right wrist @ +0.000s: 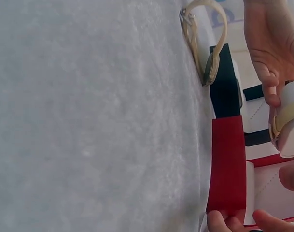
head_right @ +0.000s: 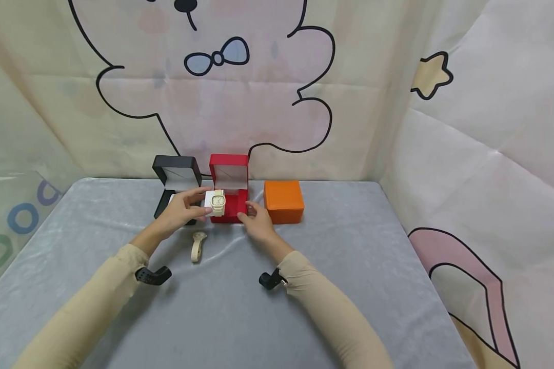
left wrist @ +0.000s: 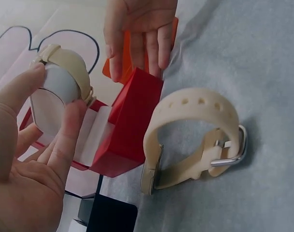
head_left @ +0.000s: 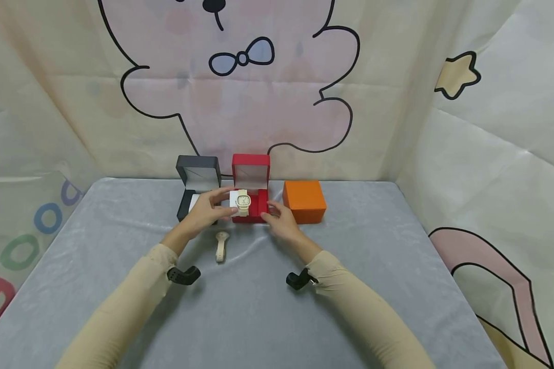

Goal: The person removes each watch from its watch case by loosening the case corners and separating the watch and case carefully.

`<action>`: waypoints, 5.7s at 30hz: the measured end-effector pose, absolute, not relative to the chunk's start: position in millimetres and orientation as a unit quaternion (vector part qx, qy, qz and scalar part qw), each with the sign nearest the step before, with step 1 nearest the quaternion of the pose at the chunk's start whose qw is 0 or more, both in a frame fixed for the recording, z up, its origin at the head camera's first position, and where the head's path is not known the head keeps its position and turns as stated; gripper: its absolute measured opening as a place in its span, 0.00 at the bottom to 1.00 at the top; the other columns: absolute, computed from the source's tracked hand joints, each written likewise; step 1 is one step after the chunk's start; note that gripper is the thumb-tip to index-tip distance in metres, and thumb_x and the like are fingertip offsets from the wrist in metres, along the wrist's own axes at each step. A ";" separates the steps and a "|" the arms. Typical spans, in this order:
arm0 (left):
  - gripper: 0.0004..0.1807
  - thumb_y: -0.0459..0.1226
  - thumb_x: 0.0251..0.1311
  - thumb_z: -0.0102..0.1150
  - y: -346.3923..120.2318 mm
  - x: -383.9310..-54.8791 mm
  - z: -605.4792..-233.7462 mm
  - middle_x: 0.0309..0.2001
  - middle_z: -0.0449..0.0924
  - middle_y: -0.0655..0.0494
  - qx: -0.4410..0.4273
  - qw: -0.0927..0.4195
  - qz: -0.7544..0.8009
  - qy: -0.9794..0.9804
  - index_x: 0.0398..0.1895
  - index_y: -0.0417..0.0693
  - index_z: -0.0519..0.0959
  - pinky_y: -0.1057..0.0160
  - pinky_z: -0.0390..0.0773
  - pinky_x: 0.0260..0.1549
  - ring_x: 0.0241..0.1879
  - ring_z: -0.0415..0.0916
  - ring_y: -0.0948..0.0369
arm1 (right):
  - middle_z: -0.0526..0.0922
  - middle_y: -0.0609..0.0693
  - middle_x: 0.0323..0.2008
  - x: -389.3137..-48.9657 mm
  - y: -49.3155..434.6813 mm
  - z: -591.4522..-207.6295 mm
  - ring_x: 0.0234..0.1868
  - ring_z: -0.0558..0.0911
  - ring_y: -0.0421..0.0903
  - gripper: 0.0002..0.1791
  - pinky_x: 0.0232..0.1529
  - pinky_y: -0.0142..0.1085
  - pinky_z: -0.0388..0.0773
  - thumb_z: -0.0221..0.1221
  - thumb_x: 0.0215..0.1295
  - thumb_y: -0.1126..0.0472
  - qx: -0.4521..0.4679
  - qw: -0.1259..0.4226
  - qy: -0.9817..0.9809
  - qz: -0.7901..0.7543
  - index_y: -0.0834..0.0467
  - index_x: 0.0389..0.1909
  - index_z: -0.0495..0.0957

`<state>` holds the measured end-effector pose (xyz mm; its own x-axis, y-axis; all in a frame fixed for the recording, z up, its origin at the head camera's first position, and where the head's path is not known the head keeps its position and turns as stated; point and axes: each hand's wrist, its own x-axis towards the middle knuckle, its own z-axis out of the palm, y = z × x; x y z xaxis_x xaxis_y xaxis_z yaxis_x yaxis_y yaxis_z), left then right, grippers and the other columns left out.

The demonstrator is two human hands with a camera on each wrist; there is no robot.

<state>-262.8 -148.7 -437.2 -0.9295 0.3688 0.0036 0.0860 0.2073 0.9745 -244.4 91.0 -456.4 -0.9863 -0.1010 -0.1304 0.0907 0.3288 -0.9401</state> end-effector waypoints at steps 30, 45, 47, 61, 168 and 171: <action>0.37 0.35 0.64 0.66 -132.8 -224.1 -426.8 0.71 0.66 0.36 0.155 0.143 0.628 0.749 0.75 0.44 0.63 0.42 0.84 0.47 0.45 0.86 0.50 | 0.60 0.55 0.77 -202.1 110.2 -416.9 0.72 0.67 0.65 0.43 0.68 0.59 0.70 0.64 0.67 0.63 -0.254 0.134 0.771 -0.568 0.50 0.79 0.55; 0.38 0.33 0.62 0.68 -119.4 -211.3 -423.9 0.68 0.69 0.37 0.181 0.154 0.626 0.742 0.74 0.43 0.63 0.46 0.86 0.44 0.46 0.84 0.46 | 0.57 0.58 0.78 -198.3 114.8 -417.0 0.64 0.78 0.63 0.46 0.62 0.54 0.78 0.69 0.63 0.58 -0.270 0.114 0.775 -0.560 0.48 0.79 0.56; 0.37 0.33 0.62 0.67 -119.4 -210.3 -423.6 0.67 0.70 0.38 0.180 0.157 0.629 0.739 0.74 0.44 0.63 0.51 0.87 0.43 0.47 0.84 0.46 | 0.58 0.58 0.78 -198.4 114.2 -417.1 0.62 0.79 0.63 0.46 0.62 0.55 0.78 0.69 0.63 0.60 -0.270 0.113 0.773 -0.563 0.49 0.79 0.56; 0.37 0.30 0.61 0.67 -121.9 -203.2 -418.4 0.67 0.70 0.38 0.187 0.150 0.647 0.724 0.73 0.43 0.64 0.62 0.86 0.38 0.41 0.86 0.56 | 0.67 0.53 0.69 -198.7 109.4 -420.4 0.53 0.79 0.55 0.44 0.55 0.50 0.83 0.68 0.62 0.66 -0.280 0.109 0.769 -0.564 0.50 0.77 0.59; 0.39 0.28 0.59 0.68 -141.4 -201.7 -421.8 0.69 0.66 0.37 0.206 0.171 0.656 0.706 0.74 0.43 0.63 0.67 0.84 0.40 0.38 0.86 0.60 | 0.61 0.60 0.77 -193.9 124.7 -411.6 0.74 0.68 0.63 0.45 0.56 0.30 0.81 0.59 0.65 0.77 -0.128 0.167 0.664 -0.717 0.55 0.80 0.54; 0.40 0.28 0.59 0.68 -141.8 -202.2 -421.9 0.69 0.66 0.36 0.206 0.172 0.657 0.705 0.74 0.42 0.63 0.67 0.84 0.40 0.38 0.86 0.60 | 0.58 0.54 0.79 -194.4 124.6 -411.7 0.74 0.68 0.60 0.47 0.56 0.31 0.81 0.60 0.65 0.74 -0.125 0.167 0.677 -0.705 0.51 0.81 0.51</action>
